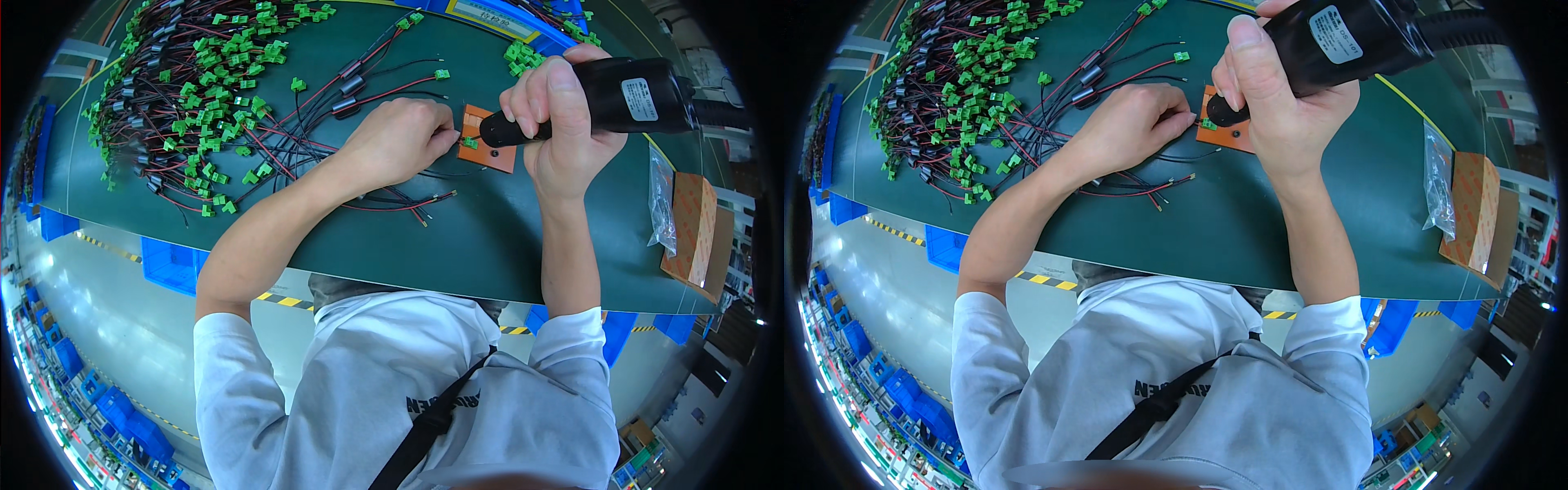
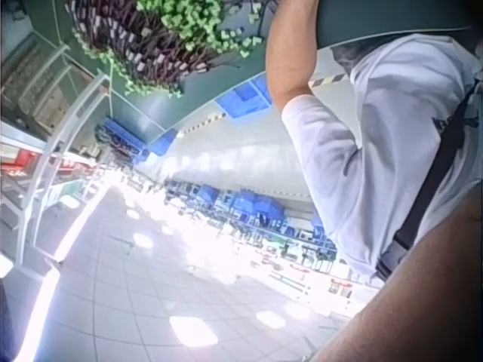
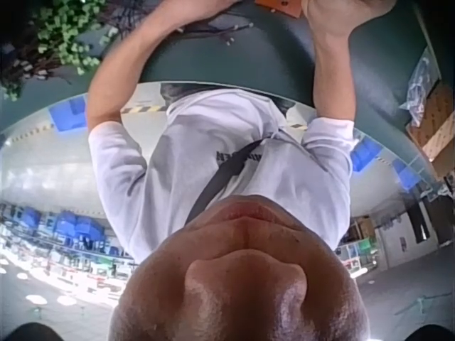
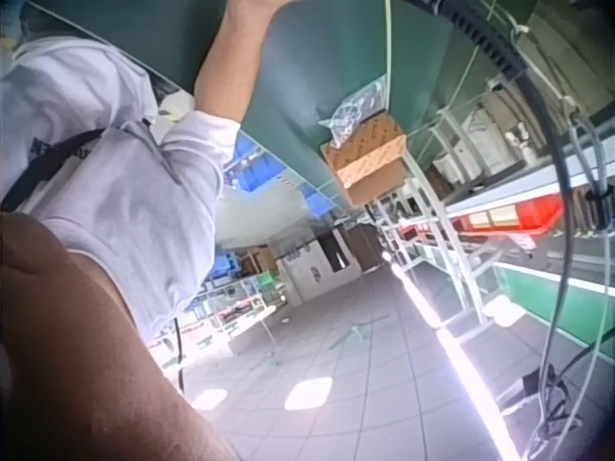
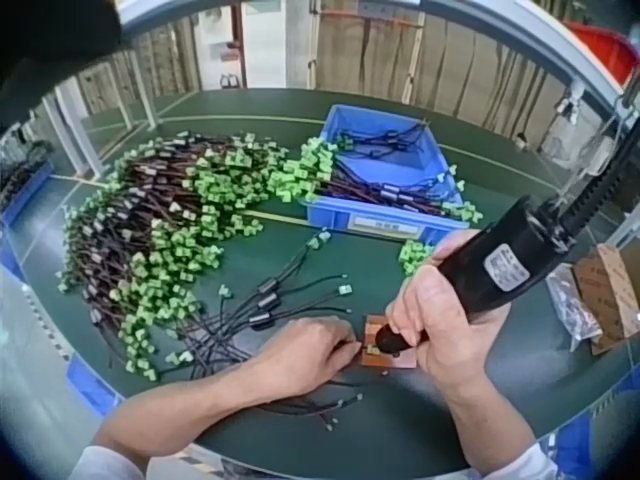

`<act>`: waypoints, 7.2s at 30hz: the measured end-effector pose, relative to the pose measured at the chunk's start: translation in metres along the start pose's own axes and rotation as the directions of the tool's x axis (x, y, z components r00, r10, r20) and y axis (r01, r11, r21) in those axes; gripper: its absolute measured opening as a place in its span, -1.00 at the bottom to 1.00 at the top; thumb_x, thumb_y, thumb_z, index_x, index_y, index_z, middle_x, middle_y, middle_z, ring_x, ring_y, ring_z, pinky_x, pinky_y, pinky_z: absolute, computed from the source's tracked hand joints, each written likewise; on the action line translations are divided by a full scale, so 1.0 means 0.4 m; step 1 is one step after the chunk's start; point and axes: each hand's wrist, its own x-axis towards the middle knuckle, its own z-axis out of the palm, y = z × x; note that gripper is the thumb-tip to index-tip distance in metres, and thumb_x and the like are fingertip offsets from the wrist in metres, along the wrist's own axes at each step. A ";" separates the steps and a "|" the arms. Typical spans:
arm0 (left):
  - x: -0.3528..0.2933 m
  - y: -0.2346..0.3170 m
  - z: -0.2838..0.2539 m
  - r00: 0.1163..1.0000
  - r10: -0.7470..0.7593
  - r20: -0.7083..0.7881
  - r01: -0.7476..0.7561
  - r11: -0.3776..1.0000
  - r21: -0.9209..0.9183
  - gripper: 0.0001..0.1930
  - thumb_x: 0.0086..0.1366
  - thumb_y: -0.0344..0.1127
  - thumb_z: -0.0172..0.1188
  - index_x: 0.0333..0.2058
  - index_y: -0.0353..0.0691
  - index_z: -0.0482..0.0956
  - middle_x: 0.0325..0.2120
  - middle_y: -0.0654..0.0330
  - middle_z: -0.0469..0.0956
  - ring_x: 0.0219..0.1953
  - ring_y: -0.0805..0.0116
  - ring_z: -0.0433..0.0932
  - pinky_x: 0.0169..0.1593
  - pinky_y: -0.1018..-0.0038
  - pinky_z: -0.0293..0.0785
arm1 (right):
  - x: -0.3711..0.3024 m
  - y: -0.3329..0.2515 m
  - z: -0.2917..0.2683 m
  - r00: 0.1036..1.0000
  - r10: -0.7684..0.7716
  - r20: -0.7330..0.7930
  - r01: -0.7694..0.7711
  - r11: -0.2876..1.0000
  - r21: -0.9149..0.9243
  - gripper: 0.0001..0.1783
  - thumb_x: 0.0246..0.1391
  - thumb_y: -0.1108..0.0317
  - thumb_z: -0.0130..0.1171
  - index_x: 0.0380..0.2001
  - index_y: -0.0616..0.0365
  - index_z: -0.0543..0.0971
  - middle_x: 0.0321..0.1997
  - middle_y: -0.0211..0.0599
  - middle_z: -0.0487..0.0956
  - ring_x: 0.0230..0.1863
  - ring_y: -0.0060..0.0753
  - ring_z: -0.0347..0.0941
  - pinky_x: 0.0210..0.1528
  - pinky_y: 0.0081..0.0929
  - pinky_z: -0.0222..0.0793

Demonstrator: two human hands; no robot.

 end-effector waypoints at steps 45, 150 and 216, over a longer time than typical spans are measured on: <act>-0.098 0.059 -0.189 0.919 -0.106 0.381 -0.108 0.859 0.500 -0.64 0.01 -0.57 0.30 -0.16 -0.18 0.63 -0.36 0.15 0.68 -0.27 0.02 0.68 -0.26 0.13 0.52 | 0.091 -0.085 -0.317 0.889 0.450 0.086 -0.174 0.507 -0.844 -0.72 0.41 0.17 0.19 0.01 0.10 0.65 -0.16 -0.47 0.67 -0.16 -0.57 0.61 -0.07 -0.48 0.57; -0.001 -0.021 -0.068 0.934 0.110 0.340 0.094 0.842 -0.531 -0.82 0.55 -0.28 0.17 -0.18 -0.29 0.58 -0.37 0.39 0.50 -0.28 0.61 0.40 -0.16 0.56 0.37 | -0.117 0.043 -0.141 0.916 0.240 0.322 0.063 0.707 -0.705 -0.72 0.09 0.55 0.43 -0.10 0.17 0.72 -0.12 -0.21 0.70 -0.13 -0.28 0.67 -0.06 -0.46 0.59; 0.003 0.005 -0.005 0.999 0.010 0.043 -0.014 0.995 0.097 -0.78 0.42 -0.24 0.20 -0.20 -0.30 0.67 -0.33 0.02 0.62 -0.27 -0.04 0.63 -0.18 0.15 0.53 | -0.007 -0.007 -0.027 0.995 -0.024 0.094 0.017 0.997 0.069 -0.82 0.36 0.45 0.04 -0.01 0.14 0.46 -0.58 -0.34 0.36 -0.67 -0.54 0.23 -0.52 -0.34 0.30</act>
